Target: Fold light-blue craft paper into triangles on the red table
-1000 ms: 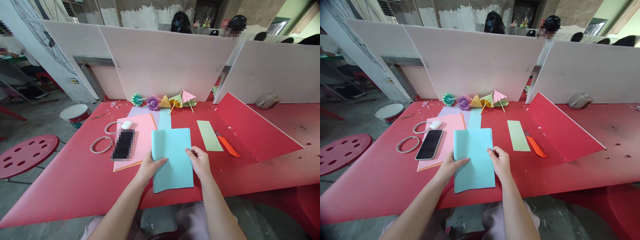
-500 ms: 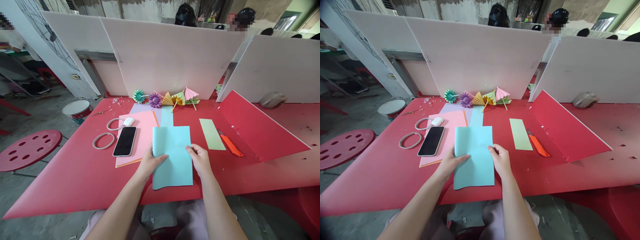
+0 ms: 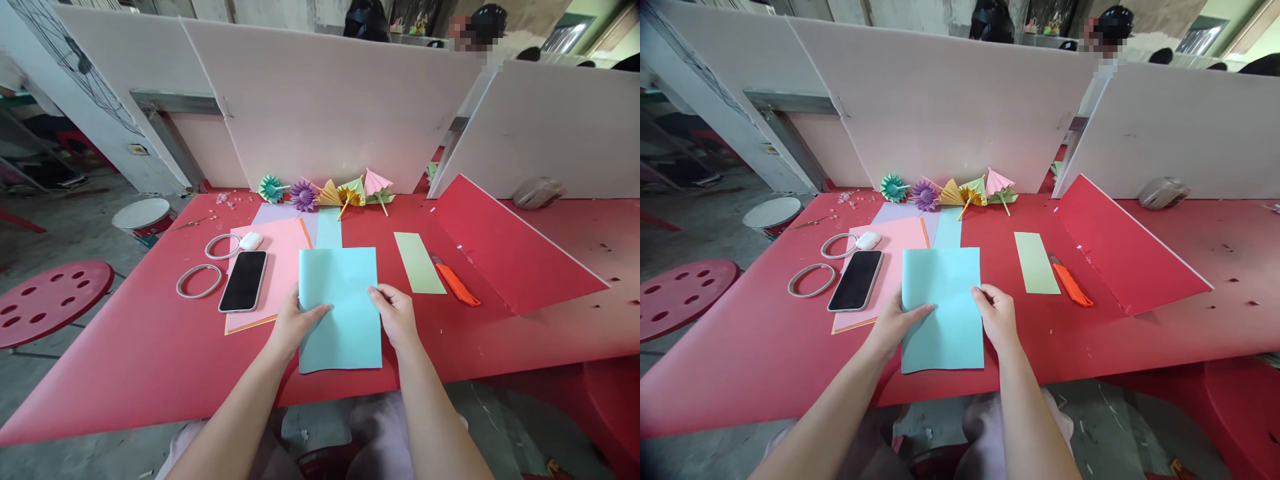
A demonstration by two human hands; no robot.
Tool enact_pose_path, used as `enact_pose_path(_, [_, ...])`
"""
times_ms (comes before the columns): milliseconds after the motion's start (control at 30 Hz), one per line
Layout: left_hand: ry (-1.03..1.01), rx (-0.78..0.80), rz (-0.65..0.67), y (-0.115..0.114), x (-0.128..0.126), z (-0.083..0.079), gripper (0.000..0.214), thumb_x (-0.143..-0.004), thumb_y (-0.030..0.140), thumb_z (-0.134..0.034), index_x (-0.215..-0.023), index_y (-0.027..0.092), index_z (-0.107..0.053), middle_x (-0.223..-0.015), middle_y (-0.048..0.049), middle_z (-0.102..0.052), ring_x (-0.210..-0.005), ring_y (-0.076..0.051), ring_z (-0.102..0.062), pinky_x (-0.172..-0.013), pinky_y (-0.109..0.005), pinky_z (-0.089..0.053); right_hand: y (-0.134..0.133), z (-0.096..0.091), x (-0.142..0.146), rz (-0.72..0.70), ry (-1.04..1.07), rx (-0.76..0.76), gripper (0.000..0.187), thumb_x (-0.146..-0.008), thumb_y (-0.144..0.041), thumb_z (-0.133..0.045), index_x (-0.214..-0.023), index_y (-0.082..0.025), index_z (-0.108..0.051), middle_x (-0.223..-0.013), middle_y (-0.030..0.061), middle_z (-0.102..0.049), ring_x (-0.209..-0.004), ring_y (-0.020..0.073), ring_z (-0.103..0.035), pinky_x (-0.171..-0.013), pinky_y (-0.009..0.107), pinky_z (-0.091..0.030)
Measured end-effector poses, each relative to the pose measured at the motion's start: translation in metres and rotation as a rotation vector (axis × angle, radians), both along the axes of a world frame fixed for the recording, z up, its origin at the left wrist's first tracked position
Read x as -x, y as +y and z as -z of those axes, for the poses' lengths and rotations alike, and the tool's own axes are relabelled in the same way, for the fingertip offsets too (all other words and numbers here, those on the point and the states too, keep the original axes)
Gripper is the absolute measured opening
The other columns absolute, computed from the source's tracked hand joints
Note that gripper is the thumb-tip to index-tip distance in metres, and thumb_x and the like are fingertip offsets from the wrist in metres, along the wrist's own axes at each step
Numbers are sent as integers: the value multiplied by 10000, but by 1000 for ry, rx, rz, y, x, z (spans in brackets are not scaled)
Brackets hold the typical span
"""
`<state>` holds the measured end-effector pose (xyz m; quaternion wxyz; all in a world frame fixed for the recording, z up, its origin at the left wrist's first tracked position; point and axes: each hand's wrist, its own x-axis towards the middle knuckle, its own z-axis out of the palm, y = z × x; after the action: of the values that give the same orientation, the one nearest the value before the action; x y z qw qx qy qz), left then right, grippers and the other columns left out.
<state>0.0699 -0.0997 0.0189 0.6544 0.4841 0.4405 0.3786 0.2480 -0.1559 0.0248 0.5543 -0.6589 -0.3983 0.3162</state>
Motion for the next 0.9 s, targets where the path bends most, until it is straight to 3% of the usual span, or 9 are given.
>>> enact_pose_path(900, [53, -32, 15, -1, 0, 0, 565, -645, 319, -721, -1138, 201, -471, -1060, -79, -621, -929, -259, -614, -742, -379, -521, 1, 10, -3, -10, 15, 15, 356, -760, -441, -558, -563, -202, -381, -577, -51, -203, -545, 95, -200, -496, 258, -172])
